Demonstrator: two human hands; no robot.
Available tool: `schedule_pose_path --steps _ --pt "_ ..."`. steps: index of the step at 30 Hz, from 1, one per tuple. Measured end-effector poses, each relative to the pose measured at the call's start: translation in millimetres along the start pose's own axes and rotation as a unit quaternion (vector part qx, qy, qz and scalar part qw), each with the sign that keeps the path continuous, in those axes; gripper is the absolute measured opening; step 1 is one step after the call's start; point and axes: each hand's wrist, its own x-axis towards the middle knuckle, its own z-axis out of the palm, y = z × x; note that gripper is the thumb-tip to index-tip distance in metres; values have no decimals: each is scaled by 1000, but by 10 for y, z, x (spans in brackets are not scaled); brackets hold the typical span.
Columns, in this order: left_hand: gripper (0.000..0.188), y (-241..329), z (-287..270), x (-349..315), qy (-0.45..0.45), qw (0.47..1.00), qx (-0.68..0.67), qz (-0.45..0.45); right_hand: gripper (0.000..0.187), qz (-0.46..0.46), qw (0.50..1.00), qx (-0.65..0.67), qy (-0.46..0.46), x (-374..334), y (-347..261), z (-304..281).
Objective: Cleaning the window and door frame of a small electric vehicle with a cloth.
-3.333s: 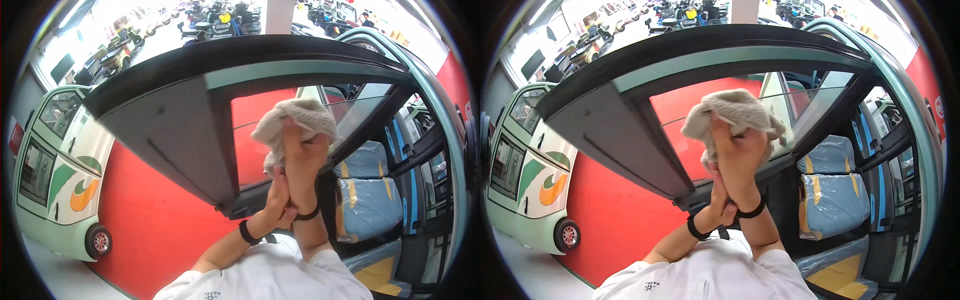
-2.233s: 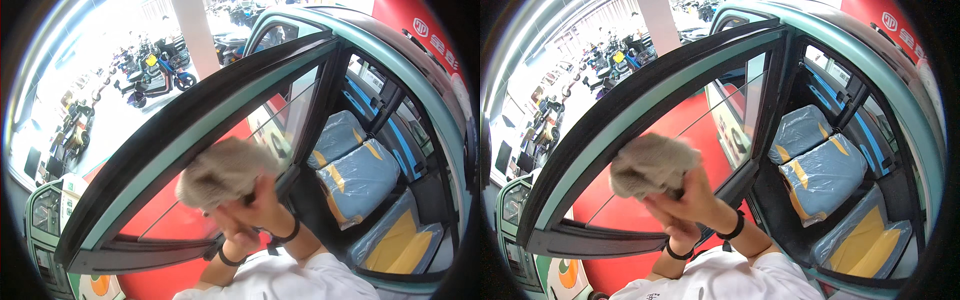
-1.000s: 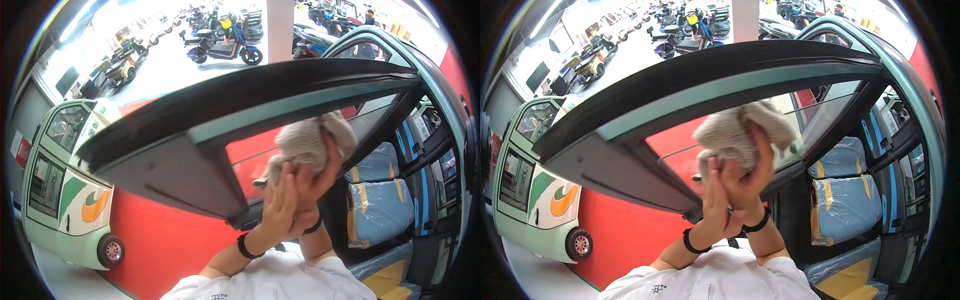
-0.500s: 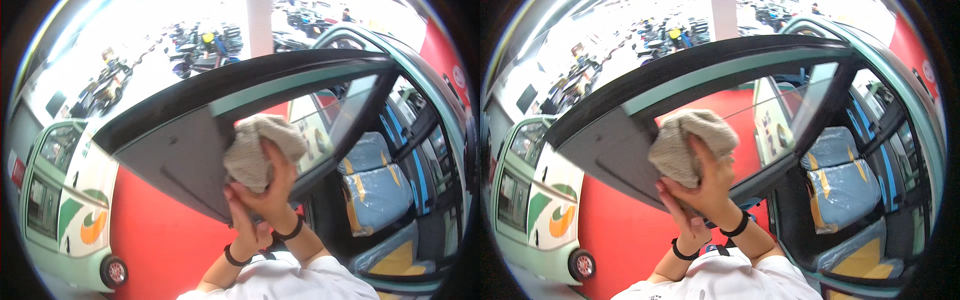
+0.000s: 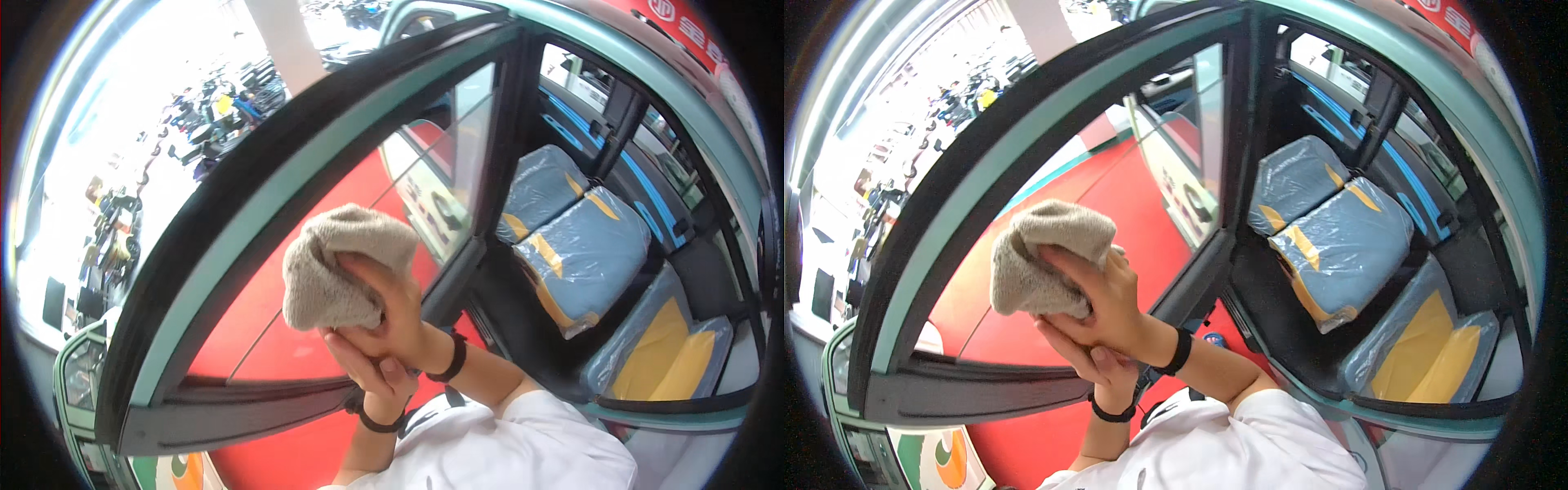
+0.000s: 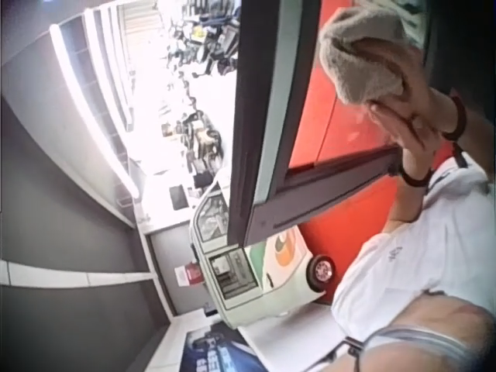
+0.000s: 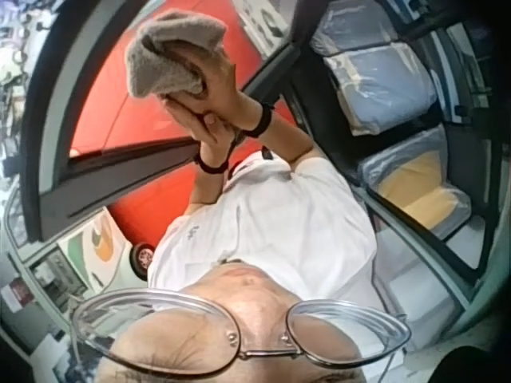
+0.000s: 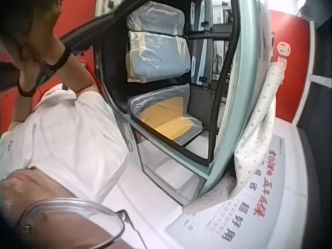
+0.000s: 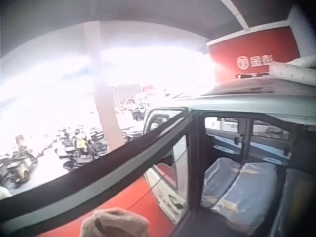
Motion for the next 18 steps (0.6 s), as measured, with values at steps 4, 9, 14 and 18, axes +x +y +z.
schedule_pose_path --steps 4,9,14,18 --pt "80 -26 655 373 44 995 -41 74 72 21 1000 9 18 257 444 -348" --pt "78 -1 1454 828 -145 979 10 144 64 118 984 77 112 479 1136 -928" --pt "69 -213 2004 1005 -240 959 -71 133 65 250 917 239 196 468 1520 -1226" --pt "74 -313 2300 912 -247 956 -10 160 57 246 914 278 163 428 1856 -1469"
